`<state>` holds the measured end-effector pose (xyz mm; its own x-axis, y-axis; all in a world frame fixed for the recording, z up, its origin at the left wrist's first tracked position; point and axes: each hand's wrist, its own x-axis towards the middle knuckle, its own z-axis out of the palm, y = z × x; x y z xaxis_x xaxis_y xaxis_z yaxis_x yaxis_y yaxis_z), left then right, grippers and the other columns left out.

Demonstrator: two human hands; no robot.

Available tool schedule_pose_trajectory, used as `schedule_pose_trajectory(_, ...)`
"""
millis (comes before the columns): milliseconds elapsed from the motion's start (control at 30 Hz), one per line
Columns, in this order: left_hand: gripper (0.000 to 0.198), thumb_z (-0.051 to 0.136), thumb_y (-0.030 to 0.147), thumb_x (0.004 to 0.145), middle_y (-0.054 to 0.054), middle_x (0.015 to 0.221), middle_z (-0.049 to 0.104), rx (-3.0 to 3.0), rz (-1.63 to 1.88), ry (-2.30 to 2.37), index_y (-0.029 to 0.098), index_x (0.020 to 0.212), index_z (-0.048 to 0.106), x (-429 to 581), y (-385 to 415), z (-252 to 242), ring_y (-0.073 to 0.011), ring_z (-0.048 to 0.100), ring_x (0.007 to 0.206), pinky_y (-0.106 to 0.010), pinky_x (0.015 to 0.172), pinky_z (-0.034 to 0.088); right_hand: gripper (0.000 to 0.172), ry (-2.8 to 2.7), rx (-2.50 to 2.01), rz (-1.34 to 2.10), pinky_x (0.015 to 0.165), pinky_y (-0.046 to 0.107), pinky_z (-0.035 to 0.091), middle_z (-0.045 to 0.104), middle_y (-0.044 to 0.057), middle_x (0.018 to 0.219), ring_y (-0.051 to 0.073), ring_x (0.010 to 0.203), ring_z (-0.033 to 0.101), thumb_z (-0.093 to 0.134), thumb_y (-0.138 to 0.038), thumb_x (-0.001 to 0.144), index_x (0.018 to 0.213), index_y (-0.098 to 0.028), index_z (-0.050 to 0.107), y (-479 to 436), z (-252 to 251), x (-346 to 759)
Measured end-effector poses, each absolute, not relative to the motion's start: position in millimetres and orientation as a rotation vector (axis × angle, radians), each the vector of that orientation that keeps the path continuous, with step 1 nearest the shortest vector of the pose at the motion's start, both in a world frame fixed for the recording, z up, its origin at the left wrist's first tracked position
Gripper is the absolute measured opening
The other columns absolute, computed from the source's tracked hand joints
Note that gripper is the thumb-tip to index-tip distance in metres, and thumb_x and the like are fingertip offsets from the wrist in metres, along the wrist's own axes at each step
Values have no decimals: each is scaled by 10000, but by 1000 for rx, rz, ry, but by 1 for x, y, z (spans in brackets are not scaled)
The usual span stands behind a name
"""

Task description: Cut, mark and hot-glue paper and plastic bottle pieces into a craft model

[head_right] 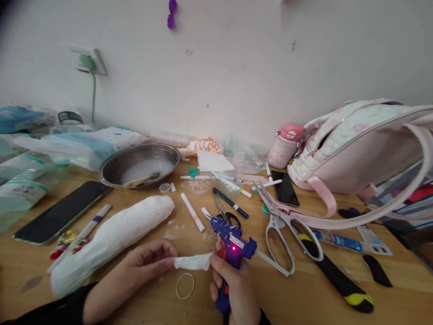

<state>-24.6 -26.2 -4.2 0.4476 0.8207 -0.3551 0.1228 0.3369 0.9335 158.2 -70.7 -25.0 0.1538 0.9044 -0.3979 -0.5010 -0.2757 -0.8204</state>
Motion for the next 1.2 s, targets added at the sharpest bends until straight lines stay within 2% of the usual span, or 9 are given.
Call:
schedule_pose_trajectory(267,219,616,380,700,64,552,498,1198,562,1009,165,673,585,-25,-28,-7,-96,389,506,-219,501,282,307,-496,-1214,1419,276,147,323,415,-95,418,39,348,327,750,-331,569,721,-142,563,-71,-24,160)
schedule_pose_trajectory(433,279,613,433,694,48,577,536,1120,604,993,163,645,566,-26,-26,-11,-96,429,503,-224,520,323,325,-516,-1295,1344,285,150,335,530,-51,542,34,365,345,712,-381,628,800,-146,571,-72,-25,158)
schedule_pose_trajectory(600,306,655,451,647,52,547,551,982,653,989,163,636,552,-25,-24,-13,-83,431,477,-217,501,321,358,-579,-1392,1302,287,153,319,403,-100,423,44,340,339,705,-430,624,789,-136,585,-74,-26,159)
schedule_pose_trajectory(700,291,670,427,642,59,533,543,888,686,999,167,634,540,-25,-24,-10,-75,418,490,-200,490,314,360,-609,-1416,1298,297,156,313,402,-104,417,45,321,361,689,-440,638,805,-140,581,-74,-29,161)
schedule_pose_trajectory(767,279,680,408,637,62,530,538,833,696,998,167,644,539,-25,-25,-7,-73,413,502,-191,490,317,372,-641,-1394,1303,293,163,311,469,-85,456,46,308,376,702,-440,613,807,-149,576,-75,-30,161)
schedule_pose_trajectory(867,261,692,377,635,57,538,539,762,692,990,162,659,545,-25,-27,-3,-72,417,517,-186,496,325,396,-682,-1409,1241,288,170,297,603,-16,616,27,288,373,734,-424,547,786,-151,575,-78,-30,157)
schedule_pose_trajectory(1000,246,698,348,638,43,535,544,696,670,982,151,646,550,-24,-28,0,-74,417,519,-190,499,329,371,-703,-1510,1138,334,185,315,546,-31,491,51,324,374,725,-392,565,814,-141,613,-83,-27,152)
schedule_pose_trajectory(1133,252,696,352,643,37,532,540,687,640,981,143,614,559,-22,-29,3,-76,411,517,-195,492,325,374,-703,-1537,1091,347,200,321,589,4,546,62,359,371,732,-403,548,813,-152,649,-84,-25,150)
schedule_pose_trajectory(1200,257,688,362,648,37,534,539,702,621,986,142,612,561,-21,-29,4,-75,405,510,-197,492,324,358,-691,-1569,1092,342,194,317,570,-6,507,65,359,373,742,-410,522,760,-159,651,-83,-24,149)
